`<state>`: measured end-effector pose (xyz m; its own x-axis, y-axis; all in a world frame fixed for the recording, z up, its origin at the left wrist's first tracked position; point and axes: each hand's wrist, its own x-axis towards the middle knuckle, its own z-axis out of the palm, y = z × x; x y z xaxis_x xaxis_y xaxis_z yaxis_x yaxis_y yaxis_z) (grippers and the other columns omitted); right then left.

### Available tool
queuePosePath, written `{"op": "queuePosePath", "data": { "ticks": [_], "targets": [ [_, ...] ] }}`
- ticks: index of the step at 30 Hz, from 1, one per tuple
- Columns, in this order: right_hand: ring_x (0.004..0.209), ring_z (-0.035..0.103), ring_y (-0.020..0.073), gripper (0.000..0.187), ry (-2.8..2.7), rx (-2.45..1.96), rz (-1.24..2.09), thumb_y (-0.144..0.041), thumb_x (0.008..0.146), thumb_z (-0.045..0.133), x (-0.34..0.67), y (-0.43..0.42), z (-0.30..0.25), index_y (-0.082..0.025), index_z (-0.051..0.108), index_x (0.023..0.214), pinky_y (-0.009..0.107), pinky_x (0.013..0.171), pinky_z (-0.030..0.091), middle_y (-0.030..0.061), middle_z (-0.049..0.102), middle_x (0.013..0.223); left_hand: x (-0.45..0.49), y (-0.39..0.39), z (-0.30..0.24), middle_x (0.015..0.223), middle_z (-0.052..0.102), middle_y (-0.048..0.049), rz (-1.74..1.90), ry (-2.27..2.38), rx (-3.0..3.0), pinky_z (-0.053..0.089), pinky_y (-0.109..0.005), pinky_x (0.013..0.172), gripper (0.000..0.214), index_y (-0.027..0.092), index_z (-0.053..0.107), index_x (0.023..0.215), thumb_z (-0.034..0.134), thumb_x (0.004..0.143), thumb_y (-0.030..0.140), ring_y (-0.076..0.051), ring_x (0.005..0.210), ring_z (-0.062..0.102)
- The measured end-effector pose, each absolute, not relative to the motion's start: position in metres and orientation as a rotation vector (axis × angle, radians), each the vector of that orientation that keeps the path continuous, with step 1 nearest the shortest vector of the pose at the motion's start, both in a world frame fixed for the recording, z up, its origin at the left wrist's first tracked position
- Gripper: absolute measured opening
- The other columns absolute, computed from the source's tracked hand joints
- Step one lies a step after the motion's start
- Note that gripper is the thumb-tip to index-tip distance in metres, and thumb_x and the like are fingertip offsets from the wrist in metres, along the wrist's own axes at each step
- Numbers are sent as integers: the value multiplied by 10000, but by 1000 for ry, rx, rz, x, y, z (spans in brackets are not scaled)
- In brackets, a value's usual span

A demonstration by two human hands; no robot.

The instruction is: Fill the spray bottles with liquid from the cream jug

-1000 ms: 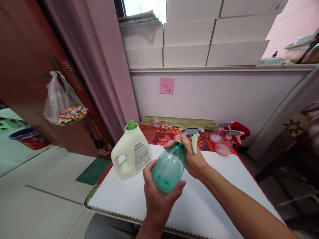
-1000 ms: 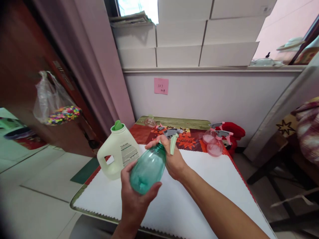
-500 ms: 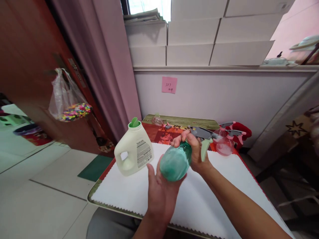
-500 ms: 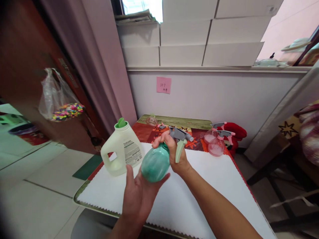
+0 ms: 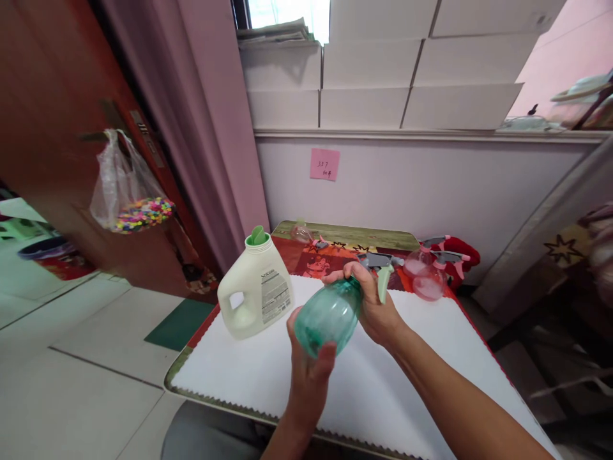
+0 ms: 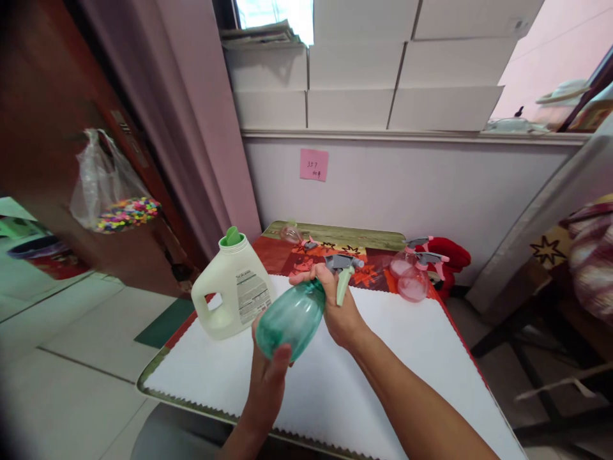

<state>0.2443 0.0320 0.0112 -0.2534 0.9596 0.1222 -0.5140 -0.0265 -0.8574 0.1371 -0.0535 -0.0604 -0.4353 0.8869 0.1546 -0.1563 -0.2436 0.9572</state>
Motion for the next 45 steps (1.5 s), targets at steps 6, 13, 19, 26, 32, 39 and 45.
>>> {"op": "queuePosePath", "data": {
  "ticks": [6, 13, 19, 26, 32, 39, 45],
  "targets": [
    [840, 697, 230, 356, -788, -658, 1670, -564, 804, 718, 235, 24, 19, -234, 585, 799, 356, 784, 527, 22, 758, 831, 123, -47, -74, 1506, 388, -204, 2079, 1580, 2313, 465, -525, 1045, 929, 241, 304, 1514, 799, 735, 136, -351, 1373, 442],
    [793, 697, 212, 328, -730, -565, 1615, -541, 841, 663, 238, 27, 10, -242, 543, 781, 364, 782, 534, 0, 741, 808, 140, -56, -62, 1628, 238, -163, 1977, 1297, 1757, 404, -587, 1097, 1095, 345, 271, 1530, 878, 632, 504, -416, 1465, 316],
    [850, 695, 229, 298, -1041, -563, 1359, -516, 885, 614, 246, 37, -1, -246, 547, 778, 376, 819, 533, 7, 722, 773, 137, -51, -23, 1461, 533, -173, 1392, 768, 444, 580, -486, 826, 755, 245, 398, 1479, 393, 899, 729, -345, 1207, 615],
    [844, 710, 234, 303, -1120, -516, 1416, -528, 894, 600, 252, 36, -10, -246, 565, 789, 396, 852, 536, 3, 720, 736, 138, -48, -33, 739, 651, -73, 1106, 729, 329, 227, -197, 326, 746, 120, 640, 1004, 491, 780, 817, -128, 456, 529],
    [935, 712, 245, 335, -1014, -553, 1508, -571, 866, 625, 258, 33, 3, -252, 556, 797, 378, 826, 539, 20, 770, 836, 149, -56, -50, 818, 593, 4, 1576, 907, 764, 457, -257, 473, 525, 208, 544, 1109, 735, 775, 564, -132, 605, 556],
    [938, 686, 231, 358, -1035, -855, 1360, -584, 813, 676, 245, 15, 17, -238, 623, 891, 347, 784, 537, 53, 743, 1041, 153, -52, -65, 1017, 672, -58, 1681, 855, 754, 554, -337, 630, 623, 240, 476, 1318, 699, 794, 492, -212, 772, 662],
    [1030, 650, 238, 784, -1175, -949, 1277, -359, 528, 934, 238, -6, -16, -276, 518, 1187, 363, 877, 526, 33, 685, 1140, 147, -41, -76, 1115, 638, -23, 1773, 1029, 687, 531, -318, 823, 750, 312, 440, 1326, 819, 687, 415, -205, 955, 646]
  ]
}}
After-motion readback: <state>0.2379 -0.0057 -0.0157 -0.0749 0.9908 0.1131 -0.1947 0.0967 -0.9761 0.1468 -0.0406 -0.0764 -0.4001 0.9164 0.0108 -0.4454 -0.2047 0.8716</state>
